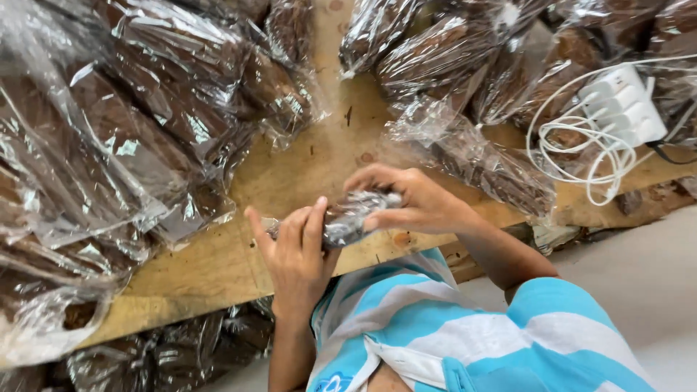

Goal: Wrapping brown rectangular blocks in clear plastic bags and securing them by twisting or tying the tops.

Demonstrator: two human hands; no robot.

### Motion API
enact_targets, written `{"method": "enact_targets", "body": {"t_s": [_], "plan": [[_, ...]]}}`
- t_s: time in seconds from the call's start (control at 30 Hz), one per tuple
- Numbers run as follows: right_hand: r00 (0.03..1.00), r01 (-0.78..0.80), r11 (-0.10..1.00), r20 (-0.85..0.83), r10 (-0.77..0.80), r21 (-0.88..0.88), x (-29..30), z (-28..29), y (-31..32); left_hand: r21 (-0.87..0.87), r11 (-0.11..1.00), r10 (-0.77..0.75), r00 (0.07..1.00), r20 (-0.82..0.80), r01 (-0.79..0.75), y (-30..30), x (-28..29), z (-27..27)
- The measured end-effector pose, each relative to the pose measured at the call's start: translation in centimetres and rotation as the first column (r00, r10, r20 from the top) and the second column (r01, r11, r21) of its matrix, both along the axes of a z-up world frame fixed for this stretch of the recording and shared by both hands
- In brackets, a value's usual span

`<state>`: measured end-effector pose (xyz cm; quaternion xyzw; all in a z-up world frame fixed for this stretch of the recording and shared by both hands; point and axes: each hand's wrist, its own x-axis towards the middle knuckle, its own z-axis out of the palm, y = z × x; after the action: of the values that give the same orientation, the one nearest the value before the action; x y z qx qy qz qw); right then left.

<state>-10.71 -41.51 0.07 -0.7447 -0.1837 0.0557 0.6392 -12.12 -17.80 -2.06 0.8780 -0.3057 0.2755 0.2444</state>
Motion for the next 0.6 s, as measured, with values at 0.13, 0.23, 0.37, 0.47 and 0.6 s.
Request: {"method": "enact_targets", "body": {"t_s": [0.13, 0.23, 0.37, 0.47, 0.6], "plan": [[0.985, 0.135, 0.991, 0.103, -0.135, 0.009, 0.5, 0.0, -1.4, -0.05, 0.998, 0.021, 0.993, -0.119, -0.027, 0.0, 1.5, -0.6], [0.965, 0.233, 0.97, 0.108, -0.24, 0.067, 0.3, -1.4, -2.3, -0.028, 0.999, 0.021, 0.984, -0.177, -0.026, -1.2, 2.4, -0.1], [0.89, 0.44, 0.858, 0.0, -0.457, 0.265, 0.0, -4.2, -3.2, -0.07, 0.997, -0.038, 0.974, -0.222, 0.022, -3.5, 3.7, -0.1], [0.858, 0.49, 0.83, 0.023, -0.513, 0.267, 0.3, -4.8, -4.1, -0.154, 0.984, -0.127, 0.949, -0.289, 0.085, -5.0, 4.4, 0.3], [0.846, 0.495, 0.827, 0.071, -0.529, 0.265, 0.6, -4.2, -4.5, -0.381, 0.9, -0.346, 0.876, -0.337, 0.21, -7.2, 4.8, 1.8]]}}
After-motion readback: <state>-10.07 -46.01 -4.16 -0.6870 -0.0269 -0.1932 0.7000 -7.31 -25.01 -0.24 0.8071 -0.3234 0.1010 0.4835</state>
